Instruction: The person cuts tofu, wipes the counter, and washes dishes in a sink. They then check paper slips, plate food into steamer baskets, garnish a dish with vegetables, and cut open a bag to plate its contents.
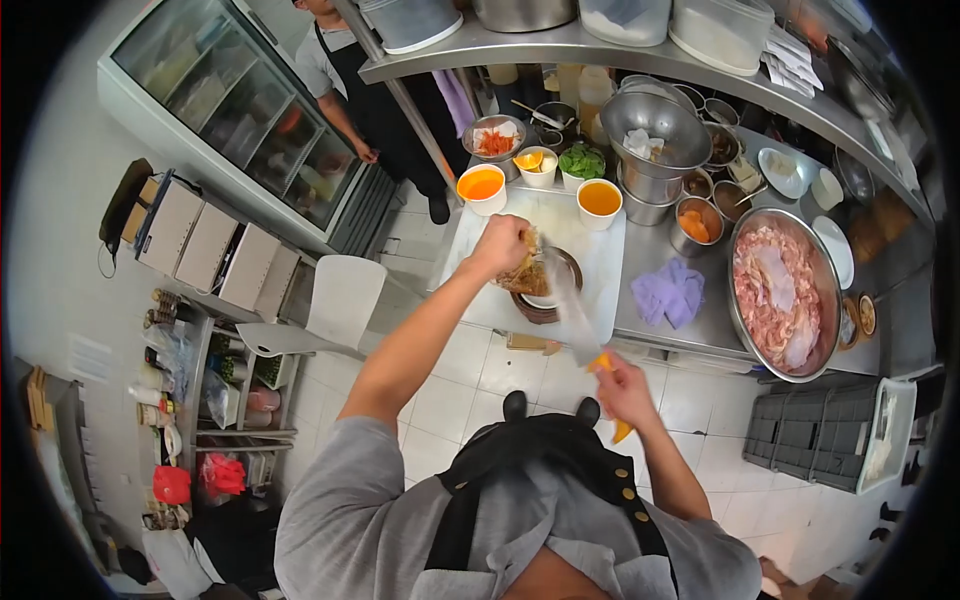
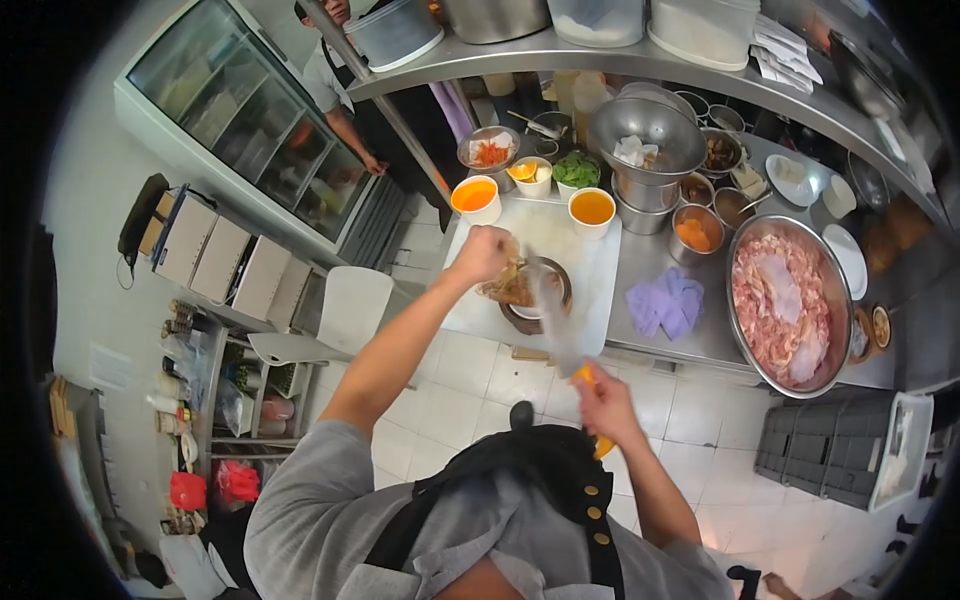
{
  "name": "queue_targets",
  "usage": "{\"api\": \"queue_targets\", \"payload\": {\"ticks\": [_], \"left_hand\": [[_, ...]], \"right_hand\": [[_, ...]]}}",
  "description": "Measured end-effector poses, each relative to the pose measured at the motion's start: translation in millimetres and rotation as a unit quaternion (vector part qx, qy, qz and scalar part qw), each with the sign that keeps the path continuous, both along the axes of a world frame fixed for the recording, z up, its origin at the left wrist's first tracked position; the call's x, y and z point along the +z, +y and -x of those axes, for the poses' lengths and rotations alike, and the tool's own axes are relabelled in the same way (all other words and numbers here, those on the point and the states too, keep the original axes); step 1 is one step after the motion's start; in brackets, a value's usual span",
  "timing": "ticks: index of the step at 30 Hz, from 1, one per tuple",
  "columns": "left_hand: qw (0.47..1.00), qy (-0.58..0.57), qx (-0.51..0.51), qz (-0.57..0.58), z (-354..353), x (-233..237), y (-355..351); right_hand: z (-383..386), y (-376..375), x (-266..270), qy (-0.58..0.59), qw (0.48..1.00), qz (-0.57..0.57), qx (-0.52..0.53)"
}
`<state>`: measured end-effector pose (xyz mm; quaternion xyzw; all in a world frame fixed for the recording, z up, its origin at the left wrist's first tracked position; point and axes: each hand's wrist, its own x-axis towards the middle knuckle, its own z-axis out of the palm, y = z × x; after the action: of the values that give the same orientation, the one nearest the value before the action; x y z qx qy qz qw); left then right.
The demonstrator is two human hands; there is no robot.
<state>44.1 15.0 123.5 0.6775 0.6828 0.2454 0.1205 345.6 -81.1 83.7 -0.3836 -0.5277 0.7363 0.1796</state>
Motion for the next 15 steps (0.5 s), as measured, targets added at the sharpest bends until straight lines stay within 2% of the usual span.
{"api": "queue_targets", "payload": {"ticks": [1,2,4,5,6,7,8,9,10,11,12,13,14,15], "left_hand": [[0.999,-0.01,0.007,0.042,5.4,2.3,-8.1],[0.999,-0.012,0.007,0.042,9.3,-0.4,-14.9],[0.994,-0.109,0.017,0.029,16.6,-12.3,-21.5],[0.986,-0.168,-0.011,-0.005,31.6,-40.7,-22.0],[0.985,-0.17,-0.013,-0.01,31.2,-56.5,-24.9],[0.968,-0.235,0.036,-0.081,28.8,-69.8,-33.2],[0.939,-0.299,0.087,-0.15,24.2,-79.3,-44.8],[0.936,-0.302,0.088,-0.156,17.5,-84.2,-57.0],[0.943,-0.265,0.165,-0.119,9.8,-87.7,-69.5],[0.941,-0.225,0.241,-0.075,4.3,-89.1,-77.4],[0.94,-0.229,0.245,-0.07,-1.5,-83.2,-81.2],[0.904,-0.333,0.266,0.026,-8.2,-71.5,-82.9],[0.85,-0.43,0.28,0.117,-11.2,-64.3,-80.0],[0.851,-0.442,0.27,0.09,-10.6,-70.9,-76.2]], "right_hand": [[-9.9,15.9,-32.5,-0.077,0.953,-0.284,-0.067],[-15.2,27.0,-55.2,-0.145,0.817,-0.543,-0.128],[-8.8,70.1,-59.3,-0.292,0.779,-0.551,-0.064],[-1.7,86.2,-61.9,-0.295,0.775,-0.554,-0.066],[7.8,100.1,-65.4,-0.349,0.775,-0.525,-0.042],[16.4,108.5,-68.9,-0.401,0.773,-0.492,-0.016],[23.5,111.3,-72.5,-0.403,0.77,-0.495,-0.014],[33.0,116.3,-73.5,-0.35,0.72,-0.598,-0.041],[44.4,120.8,-70.5,-0.29,0.658,-0.692,-0.067],[66.1,122.2,-58.5,-0.248,0.669,-0.699,-0.05],[85.0,124.2,-48.7,-0.207,0.683,-0.7,-0.029],[94.8,131.9,-54.1,-0.208,0.686,-0.697,-0.023],[108.5,144.7,-62.9,-0.185,0.716,-0.673,0.016],[117.9,152.9,-64.8,-0.162,0.744,-0.646,0.054]]}}
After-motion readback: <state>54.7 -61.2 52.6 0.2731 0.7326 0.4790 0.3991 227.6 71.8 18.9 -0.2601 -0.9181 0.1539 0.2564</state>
